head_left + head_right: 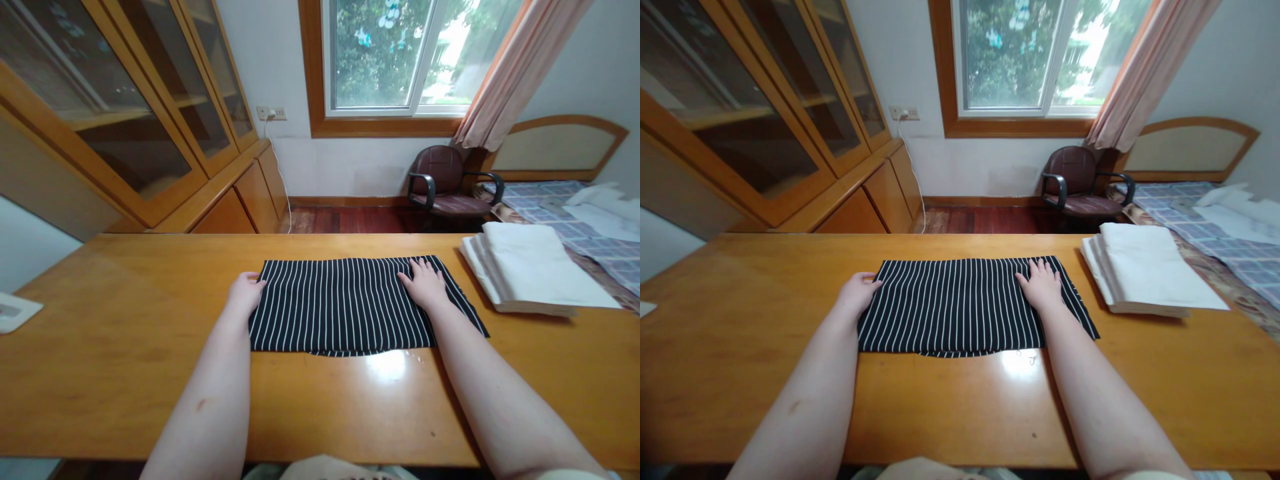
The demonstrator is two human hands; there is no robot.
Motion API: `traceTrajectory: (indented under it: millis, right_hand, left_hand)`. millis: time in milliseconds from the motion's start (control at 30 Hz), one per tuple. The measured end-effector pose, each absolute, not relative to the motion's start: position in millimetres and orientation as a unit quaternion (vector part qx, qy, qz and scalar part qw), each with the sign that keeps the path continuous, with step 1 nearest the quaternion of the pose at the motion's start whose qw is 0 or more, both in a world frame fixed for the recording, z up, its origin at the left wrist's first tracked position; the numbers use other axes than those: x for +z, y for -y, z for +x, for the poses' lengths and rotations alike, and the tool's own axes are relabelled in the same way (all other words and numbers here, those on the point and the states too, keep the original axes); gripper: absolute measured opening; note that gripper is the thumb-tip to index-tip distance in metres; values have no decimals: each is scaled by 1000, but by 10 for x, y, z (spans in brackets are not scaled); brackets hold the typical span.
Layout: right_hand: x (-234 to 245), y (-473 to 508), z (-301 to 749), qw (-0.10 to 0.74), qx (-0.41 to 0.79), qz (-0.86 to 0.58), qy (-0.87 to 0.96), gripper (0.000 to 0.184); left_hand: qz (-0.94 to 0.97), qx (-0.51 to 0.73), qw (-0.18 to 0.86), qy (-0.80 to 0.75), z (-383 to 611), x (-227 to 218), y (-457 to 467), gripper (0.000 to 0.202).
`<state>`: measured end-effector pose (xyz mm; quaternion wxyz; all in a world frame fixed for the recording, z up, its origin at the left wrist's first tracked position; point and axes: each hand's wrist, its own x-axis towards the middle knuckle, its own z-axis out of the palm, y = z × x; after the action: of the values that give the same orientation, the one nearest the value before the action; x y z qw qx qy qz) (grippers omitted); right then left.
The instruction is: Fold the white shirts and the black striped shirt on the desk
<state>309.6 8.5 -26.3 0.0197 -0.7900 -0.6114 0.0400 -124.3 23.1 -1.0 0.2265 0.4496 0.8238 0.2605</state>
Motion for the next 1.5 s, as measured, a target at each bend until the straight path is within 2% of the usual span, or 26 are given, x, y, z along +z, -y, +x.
traceTrajectory:
  millis: [133,233,400,500,767,967,1267,1400,1500]
  right_hand:
    - [-258,-84,3095,24,36,-789,613,70]
    - [-253,-81,3092,22,36,-789,612,70]
    - [-248,-79,3084,18,41,-791,610,70]
    - [-245,-75,3079,20,42,-790,611,71]
    - [-251,-81,3083,20,40,-791,610,70]
    - [-256,-72,3097,28,42,-788,614,70]
    - [-281,-78,3091,33,38,-780,624,69]
    - [-276,-77,3091,35,36,-779,625,69]
    - [-275,-81,3090,31,39,-780,624,69]
  left_hand:
    - [429,355,323,-766,-1171,77,-183,33]
    - [431,351,358,-750,-1135,107,-170,32]
    - [510,174,188,-821,-1198,38,-213,14]
    - [544,139,130,-817,-1212,-6,-225,12]
    - [563,157,163,-795,-1009,45,-193,15]
    - [543,214,115,-804,-1119,99,-208,22]
    - [542,85,98,-831,-1160,-79,-272,32]
    - [580,150,17,-800,-1133,-23,-217,36]
    - [658,212,-20,-722,-1085,14,-194,37]
